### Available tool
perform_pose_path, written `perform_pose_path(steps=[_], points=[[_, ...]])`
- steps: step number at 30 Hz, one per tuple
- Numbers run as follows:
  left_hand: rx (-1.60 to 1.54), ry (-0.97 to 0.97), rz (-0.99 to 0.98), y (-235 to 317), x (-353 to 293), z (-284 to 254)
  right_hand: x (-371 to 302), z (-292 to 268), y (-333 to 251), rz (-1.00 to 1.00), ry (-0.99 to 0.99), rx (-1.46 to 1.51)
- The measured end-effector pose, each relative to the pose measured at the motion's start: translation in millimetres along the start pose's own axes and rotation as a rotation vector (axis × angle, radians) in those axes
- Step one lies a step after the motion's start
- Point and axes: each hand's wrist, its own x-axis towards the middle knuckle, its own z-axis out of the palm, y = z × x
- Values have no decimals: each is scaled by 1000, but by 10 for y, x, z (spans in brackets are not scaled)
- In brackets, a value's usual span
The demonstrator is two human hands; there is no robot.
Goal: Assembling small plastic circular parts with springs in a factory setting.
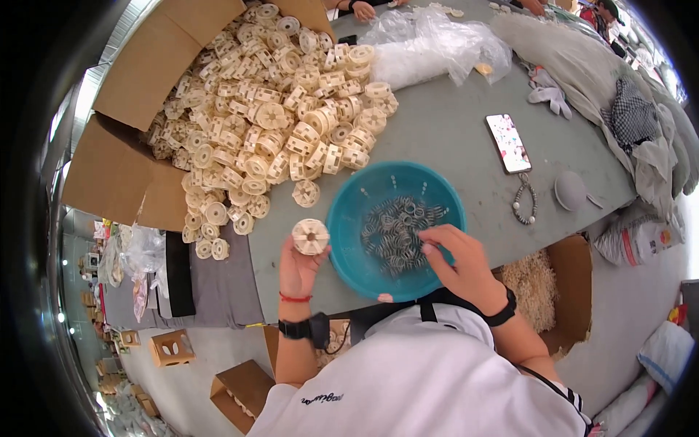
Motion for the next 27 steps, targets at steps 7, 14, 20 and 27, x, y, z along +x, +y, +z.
perform_pose_path(steps=[7,14,20,27], points=[[203,71,94,-86,-231,590,383,544,-198,-233,-44,-30],[468,-13,136,-433,-200,852,375,611,-159,-167,-82,70],[729,18,264,-570,-122,923,238,511,-127,-250,172,-53],[697,32,269,-655,-132,910,171,598,-71,-286,241,-117]])
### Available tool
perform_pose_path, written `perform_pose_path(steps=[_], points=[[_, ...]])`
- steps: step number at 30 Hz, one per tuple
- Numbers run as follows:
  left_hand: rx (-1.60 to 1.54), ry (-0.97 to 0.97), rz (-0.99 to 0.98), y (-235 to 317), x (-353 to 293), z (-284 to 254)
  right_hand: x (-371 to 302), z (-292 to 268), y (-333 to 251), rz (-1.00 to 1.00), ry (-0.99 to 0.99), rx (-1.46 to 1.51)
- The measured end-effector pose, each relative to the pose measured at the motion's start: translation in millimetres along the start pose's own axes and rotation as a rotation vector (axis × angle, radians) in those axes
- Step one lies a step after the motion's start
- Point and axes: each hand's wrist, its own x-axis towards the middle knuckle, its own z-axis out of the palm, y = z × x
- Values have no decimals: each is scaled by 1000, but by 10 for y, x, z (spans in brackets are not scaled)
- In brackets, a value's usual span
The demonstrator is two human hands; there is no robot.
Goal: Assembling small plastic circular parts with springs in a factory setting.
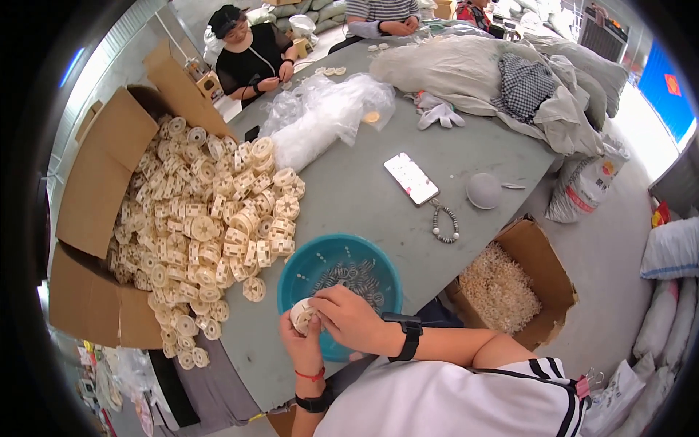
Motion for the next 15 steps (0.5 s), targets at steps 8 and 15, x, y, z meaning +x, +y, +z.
perform_pose_path(steps=[8,15], points=[[-462,-174,-241,211,82,46,44,-100,6,268,-37,194],[-255,-120,-143,-132,185,-131,39,-183,212,857,-200,758]])
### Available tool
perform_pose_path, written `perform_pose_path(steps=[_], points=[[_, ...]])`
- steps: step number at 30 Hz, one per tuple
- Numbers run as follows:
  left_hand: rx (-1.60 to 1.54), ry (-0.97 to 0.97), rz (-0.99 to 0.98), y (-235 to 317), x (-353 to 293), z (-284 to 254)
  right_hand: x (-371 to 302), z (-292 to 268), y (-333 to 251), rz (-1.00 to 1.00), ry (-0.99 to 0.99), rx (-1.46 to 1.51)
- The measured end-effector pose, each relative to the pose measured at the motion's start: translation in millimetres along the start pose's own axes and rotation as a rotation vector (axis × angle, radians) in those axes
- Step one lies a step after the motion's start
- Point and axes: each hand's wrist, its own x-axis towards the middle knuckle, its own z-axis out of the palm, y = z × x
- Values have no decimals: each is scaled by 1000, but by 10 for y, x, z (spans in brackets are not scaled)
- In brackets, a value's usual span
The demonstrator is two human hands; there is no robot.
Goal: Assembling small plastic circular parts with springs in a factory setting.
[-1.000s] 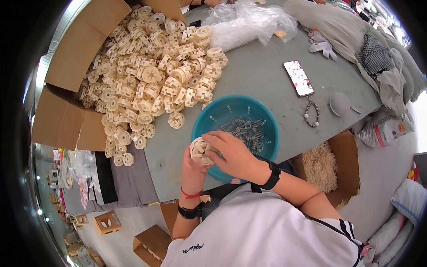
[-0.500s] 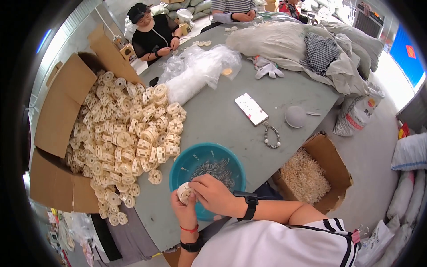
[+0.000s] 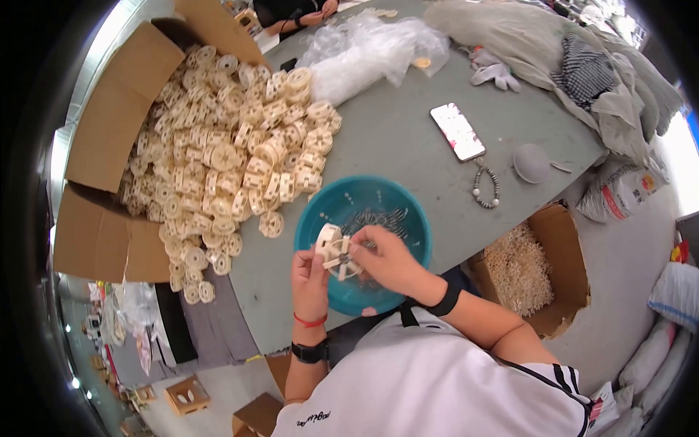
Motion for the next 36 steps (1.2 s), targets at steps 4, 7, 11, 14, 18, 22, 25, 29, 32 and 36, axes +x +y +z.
perform_pose_path(steps=[4,7,11,14,18,22,25,29,32,36], points=[[1233,-105,725,29,44,-13,55,-222,196,-282,163,-248],[1081,-2,563,-4,-53,-181,1,-452,-10,-284,225,-275],[355,272,115,157,-539,-824,-280,-1199,-45,-411,650,-701],[160,405,-156,280,-1291,-1379,-726,-1787,-51,-192,798,-920],[1012,294,-488,159,-1869,-1962,-1310,-2527,339,136,837,-1432],[1125,417,-208,313,-1010,-1559,-868,-2117,221,-26,850,-1358],[1071,364,-29,108,-27,-1511,-306,-1450,22,-244,698,-1067],[1347,438,274,-35,912,-1556,-153,-649,-259,-391,525,-940],[1294,463,221,-148,1129,-1567,-238,-531,-285,-446,418,-939],[1162,562,297,-330,790,-1455,-356,-688,-169,-462,361,-910]])
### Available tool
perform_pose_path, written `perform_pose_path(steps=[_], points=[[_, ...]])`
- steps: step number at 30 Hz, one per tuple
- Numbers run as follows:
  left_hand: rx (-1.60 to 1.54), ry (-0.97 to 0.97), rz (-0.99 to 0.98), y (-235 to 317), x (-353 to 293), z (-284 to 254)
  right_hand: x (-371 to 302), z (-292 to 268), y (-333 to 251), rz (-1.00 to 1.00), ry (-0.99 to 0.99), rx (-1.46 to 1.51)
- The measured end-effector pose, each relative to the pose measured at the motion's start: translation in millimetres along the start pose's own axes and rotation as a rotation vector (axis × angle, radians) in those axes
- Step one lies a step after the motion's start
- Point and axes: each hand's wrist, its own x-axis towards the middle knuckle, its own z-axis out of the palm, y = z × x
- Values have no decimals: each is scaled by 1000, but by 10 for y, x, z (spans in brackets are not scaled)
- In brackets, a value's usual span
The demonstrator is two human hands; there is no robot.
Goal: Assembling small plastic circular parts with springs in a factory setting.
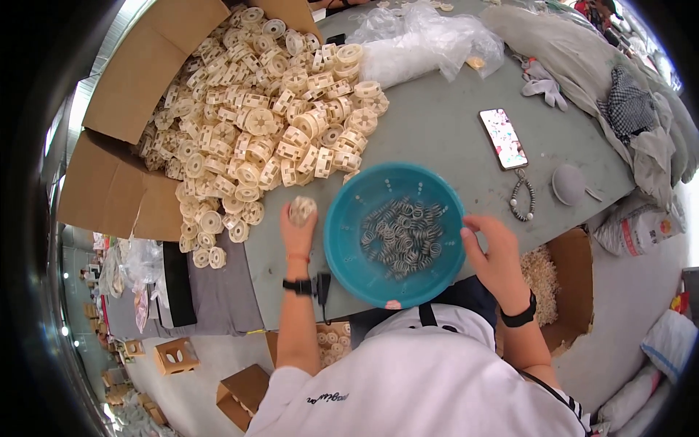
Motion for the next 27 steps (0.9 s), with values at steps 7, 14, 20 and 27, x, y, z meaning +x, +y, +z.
perform_pose_path(steps=[7,14,20,27], points=[[-285,-168,104,1078,-828,-662,-6,144,-177,154,-202,488],[-286,-256,508,1706,-935,-573,108,541,-620,-1,-428,514],[-1123,-604,-233,1667,-950,-480,54,512,-530,38,-388,570],[-853,-510,-132,1706,-1010,-459,116,524,-529,-484,-85,194]])
